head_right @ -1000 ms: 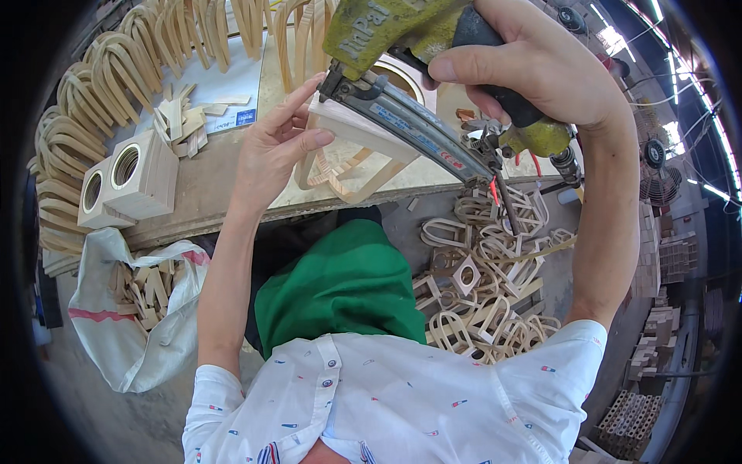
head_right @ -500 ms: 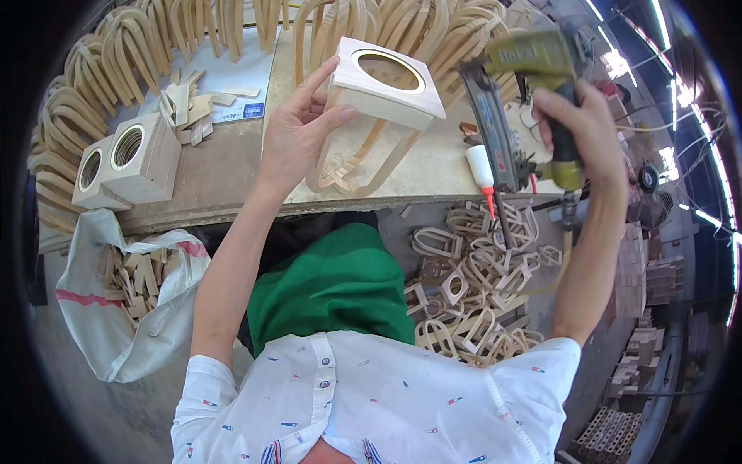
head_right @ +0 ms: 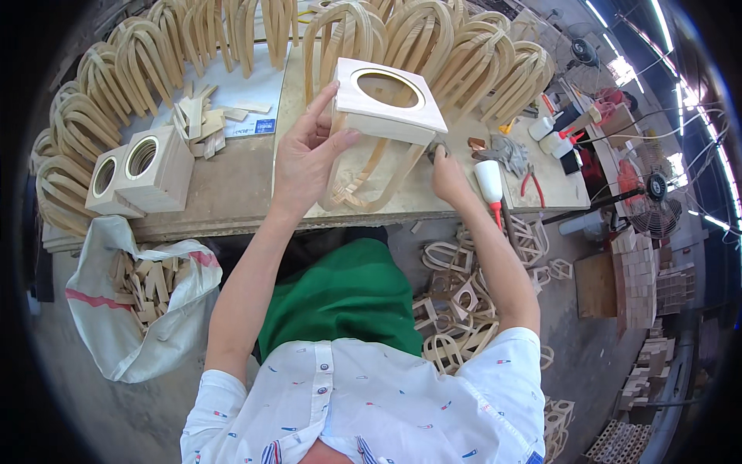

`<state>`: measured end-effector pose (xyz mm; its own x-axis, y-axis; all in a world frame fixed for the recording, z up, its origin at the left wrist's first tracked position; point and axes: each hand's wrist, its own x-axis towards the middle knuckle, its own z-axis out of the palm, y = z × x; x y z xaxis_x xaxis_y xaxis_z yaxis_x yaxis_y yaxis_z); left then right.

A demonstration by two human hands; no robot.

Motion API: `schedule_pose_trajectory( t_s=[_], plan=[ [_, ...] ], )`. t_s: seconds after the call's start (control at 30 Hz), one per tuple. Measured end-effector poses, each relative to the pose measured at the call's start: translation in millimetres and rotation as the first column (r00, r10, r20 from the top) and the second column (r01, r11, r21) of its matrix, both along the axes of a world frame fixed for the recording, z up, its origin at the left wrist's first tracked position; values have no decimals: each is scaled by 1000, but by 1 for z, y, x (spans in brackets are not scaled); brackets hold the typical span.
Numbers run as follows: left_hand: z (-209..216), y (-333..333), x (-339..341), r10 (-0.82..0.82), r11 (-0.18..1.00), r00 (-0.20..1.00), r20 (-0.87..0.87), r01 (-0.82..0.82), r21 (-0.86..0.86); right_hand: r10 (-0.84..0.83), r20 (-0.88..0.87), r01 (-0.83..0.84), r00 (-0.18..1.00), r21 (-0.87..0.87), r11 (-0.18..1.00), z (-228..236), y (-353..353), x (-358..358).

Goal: The person assembles a wooden chair frame using a pneumatic nail gun and wood glue. They apply glue to small wooden blocks and attach them to the chair legs, then secure the joints by firing nails with the nail gun. The process involves repeated gluing and nailing of multiple components to build the structure.

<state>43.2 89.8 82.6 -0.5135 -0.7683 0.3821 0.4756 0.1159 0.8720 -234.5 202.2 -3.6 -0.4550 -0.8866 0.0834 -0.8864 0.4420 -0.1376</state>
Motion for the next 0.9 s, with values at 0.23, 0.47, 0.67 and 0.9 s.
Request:
schedule_pose_trajectory(
  t_s=[0.23,0.47,0.67,0.9],
  plan=[
    [5,7,1,0,1000,998,66,1,-5,67,-94,-84,993,-187,979,-52,-18,-8],
    [-5,0,13,101,991,995,17,-99,-85,-65,-137,-10,988,-490,872,-45,-12,45],
    [-11,10,11,-170,985,983,-66,169,-18,365,522,102,771,-666,739,-21,97,150],
    [-6,99,-45,-654,755,738,168,652,77,75,815,595,574,-478,647,-32,208,253]
  ],
)
